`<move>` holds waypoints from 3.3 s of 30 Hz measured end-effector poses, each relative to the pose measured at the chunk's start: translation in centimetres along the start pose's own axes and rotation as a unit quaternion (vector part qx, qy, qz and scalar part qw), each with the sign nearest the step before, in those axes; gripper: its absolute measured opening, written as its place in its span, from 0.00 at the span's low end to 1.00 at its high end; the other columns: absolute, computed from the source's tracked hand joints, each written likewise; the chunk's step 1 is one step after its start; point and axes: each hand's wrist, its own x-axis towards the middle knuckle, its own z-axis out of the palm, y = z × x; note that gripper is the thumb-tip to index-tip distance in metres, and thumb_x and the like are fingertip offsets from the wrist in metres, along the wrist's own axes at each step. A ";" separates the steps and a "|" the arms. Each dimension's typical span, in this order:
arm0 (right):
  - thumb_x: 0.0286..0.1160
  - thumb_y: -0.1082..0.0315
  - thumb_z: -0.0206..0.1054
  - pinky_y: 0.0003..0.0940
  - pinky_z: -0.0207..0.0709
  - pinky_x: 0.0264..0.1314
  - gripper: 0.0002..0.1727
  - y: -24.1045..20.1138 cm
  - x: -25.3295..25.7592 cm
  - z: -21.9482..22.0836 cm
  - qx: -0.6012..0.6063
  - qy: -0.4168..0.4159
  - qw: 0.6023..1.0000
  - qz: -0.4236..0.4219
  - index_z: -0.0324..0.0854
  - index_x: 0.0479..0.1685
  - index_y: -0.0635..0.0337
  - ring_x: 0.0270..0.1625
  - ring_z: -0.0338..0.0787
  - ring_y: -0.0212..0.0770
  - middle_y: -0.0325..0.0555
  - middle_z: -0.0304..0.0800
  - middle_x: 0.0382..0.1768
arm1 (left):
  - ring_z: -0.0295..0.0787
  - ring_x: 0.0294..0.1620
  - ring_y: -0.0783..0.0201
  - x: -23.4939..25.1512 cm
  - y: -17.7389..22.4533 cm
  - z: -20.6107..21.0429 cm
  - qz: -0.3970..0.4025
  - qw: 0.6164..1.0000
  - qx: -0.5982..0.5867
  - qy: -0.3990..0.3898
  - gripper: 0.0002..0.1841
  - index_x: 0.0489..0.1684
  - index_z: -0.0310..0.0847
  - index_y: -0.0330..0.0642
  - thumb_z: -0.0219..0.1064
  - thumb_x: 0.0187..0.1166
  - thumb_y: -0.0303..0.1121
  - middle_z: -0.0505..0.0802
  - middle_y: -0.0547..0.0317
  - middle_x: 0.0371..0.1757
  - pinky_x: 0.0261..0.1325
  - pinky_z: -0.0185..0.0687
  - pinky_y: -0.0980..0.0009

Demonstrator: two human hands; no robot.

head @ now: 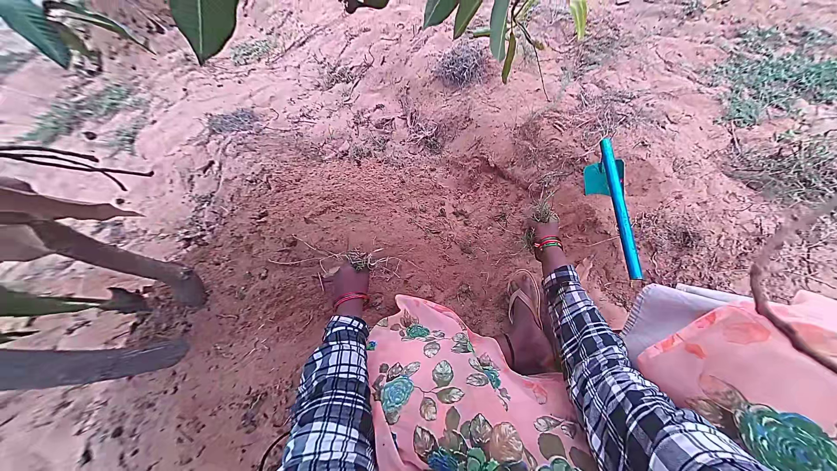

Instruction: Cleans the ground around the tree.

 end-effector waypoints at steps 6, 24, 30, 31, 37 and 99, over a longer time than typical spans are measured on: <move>0.74 0.55 0.79 0.57 0.75 0.75 0.38 -1.5 -5.3 8.3 -0.007 -0.263 0.965 -0.011 0.72 0.76 0.72 0.69 0.85 0.58 0.68 0.84 0.67 | 0.83 0.73 0.35 -1.0 3.0 2.2 -0.003 0.998 -0.019 -0.056 0.28 0.68 0.79 0.25 0.70 0.83 0.44 0.88 0.27 0.65 0.79 0.70 0.38; 0.83 0.66 0.67 0.39 0.83 0.54 0.15 1.0 -12.0 14.1 0.287 -0.369 0.879 0.094 0.80 0.60 0.66 0.50 0.88 0.40 0.51 0.89 0.49 | 0.68 0.88 0.47 -5.5 6.6 5.6 0.180 0.942 -0.202 -0.197 0.48 0.96 0.47 0.40 0.76 0.78 0.41 0.70 0.36 0.88 0.89 0.62 0.52; 0.83 0.69 0.59 0.44 0.81 0.55 0.11 -0.5 -13.4 14.0 0.314 -0.461 0.822 0.117 0.74 0.60 0.60 0.53 0.85 0.41 0.50 0.84 0.54 | 0.78 0.81 0.43 -5.3 6.6 6.3 0.150 0.963 -0.139 -0.172 0.51 0.93 0.49 0.34 0.79 0.68 0.34 0.80 0.32 0.79 0.85 0.69 0.50; 0.83 0.69 0.61 0.45 0.79 0.55 0.14 -0.3 -13.3 14.2 0.295 -0.463 0.827 0.120 0.73 0.63 0.62 0.54 0.84 0.42 0.51 0.84 0.55 | 0.78 0.81 0.44 -5.3 6.6 6.4 0.160 0.965 -0.117 -0.171 0.48 0.92 0.51 0.33 0.77 0.71 0.33 0.80 0.32 0.79 0.85 0.68 0.50; 0.70 0.71 0.79 0.46 0.82 0.65 0.36 0.6 -13.3 16.1 0.278 -0.281 0.909 0.132 0.67 0.77 0.72 0.61 0.87 0.49 0.63 0.85 0.62 | 0.71 0.86 0.45 -5.3 6.5 6.4 0.215 0.944 -0.110 -0.223 0.52 0.98 0.35 0.41 0.74 0.77 0.38 0.75 0.37 0.85 0.88 0.63 0.49; 0.73 0.70 0.74 0.72 0.74 0.71 0.27 6.3 -3.2 15.1 -0.494 -0.367 0.776 -0.136 0.81 0.75 0.60 0.70 0.85 0.70 0.68 0.87 0.66 | 0.67 0.87 0.35 -5.4 4.9 15.9 0.274 0.805 0.233 -0.472 0.28 0.89 0.65 0.40 0.56 0.88 0.27 0.75 0.34 0.85 0.86 0.61 0.35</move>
